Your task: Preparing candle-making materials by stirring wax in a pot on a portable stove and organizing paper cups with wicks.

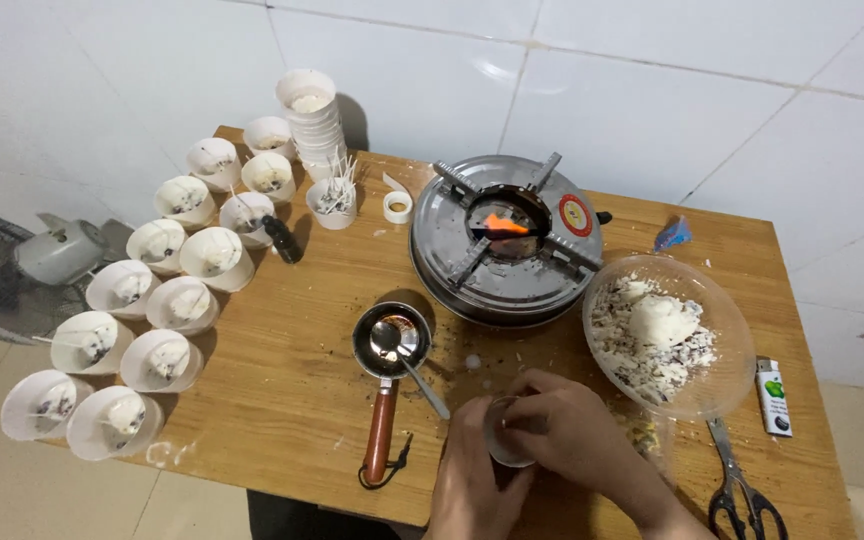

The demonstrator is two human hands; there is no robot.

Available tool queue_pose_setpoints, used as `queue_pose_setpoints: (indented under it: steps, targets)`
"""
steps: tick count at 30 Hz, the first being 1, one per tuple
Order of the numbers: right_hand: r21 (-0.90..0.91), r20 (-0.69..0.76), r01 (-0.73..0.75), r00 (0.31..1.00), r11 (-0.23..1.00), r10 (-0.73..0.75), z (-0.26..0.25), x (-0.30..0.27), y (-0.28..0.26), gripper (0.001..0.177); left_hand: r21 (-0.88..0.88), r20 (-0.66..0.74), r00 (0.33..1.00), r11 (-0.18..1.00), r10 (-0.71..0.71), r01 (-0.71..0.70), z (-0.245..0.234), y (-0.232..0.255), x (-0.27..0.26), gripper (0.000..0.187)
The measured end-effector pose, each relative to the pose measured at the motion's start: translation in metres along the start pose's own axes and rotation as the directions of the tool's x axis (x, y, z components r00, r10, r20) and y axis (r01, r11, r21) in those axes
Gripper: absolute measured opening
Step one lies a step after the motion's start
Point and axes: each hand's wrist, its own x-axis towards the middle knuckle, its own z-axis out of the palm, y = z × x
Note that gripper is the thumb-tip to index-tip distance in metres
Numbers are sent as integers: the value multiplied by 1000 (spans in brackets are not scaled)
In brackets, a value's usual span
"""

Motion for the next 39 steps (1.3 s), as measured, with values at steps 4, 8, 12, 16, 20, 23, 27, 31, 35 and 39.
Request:
queue_pose_setpoints:
  steps: [4, 8, 12, 16, 20, 23, 27, 31, 35, 39]
  targets:
    - [-16, -37, 19, 999, 1000, -20, 1, 0, -2, 15, 52, -26, 999, 998, 19, -18, 0, 3, 0, 82]
    - [-29, -47, -12, 999, 1000, 11, 1, -1, -4, 16, 36, -70, 994, 996, 85, -83, -1, 7, 1, 82]
    - [34, -123, 23, 992, 999, -19, -5, -2, -5, 12, 72, -85, 992, 994, 89, -83, 5, 1, -3, 87]
    - [88, -263, -67, 961, 994, 88, -10, -3, -11, 18, 132, -29, 1000, 991, 5, -1, 2, -1, -15, 95]
    - [192, -280, -58, 954, 980, 111, -16, -2, -13, 35, 106, -283, 955, 986, -92, 127, 23, -22, -65, 70]
    - [182, -337, -5, 939, 983, 67, -26, -6, -16, 29, 76, -406, 858, 947, 315, -312, 33, -179, -110, 38]
    - [205, -416, 55, 909, 977, 36, -22, -7, -22, 34, 316, -583, 784, 948, 214, -24, -47, -65, -76, 39]
    - [78, -388, 9, 922, 997, 22, -12, -3, -15, 26, 334, -530, 845, 934, 73, 129, -94, -38, -35, 40]
    - [75, -319, -17, 947, 997, 40, 1, 0, 1, 30, 370, -495, 864, 923, 96, 109, -97, -40, -24, 40]
    - [155, -292, -45, 952, 987, 89, -1, 5, -2, 19, 306, -472, 828, 937, 302, -167, -71, -60, -38, 36]
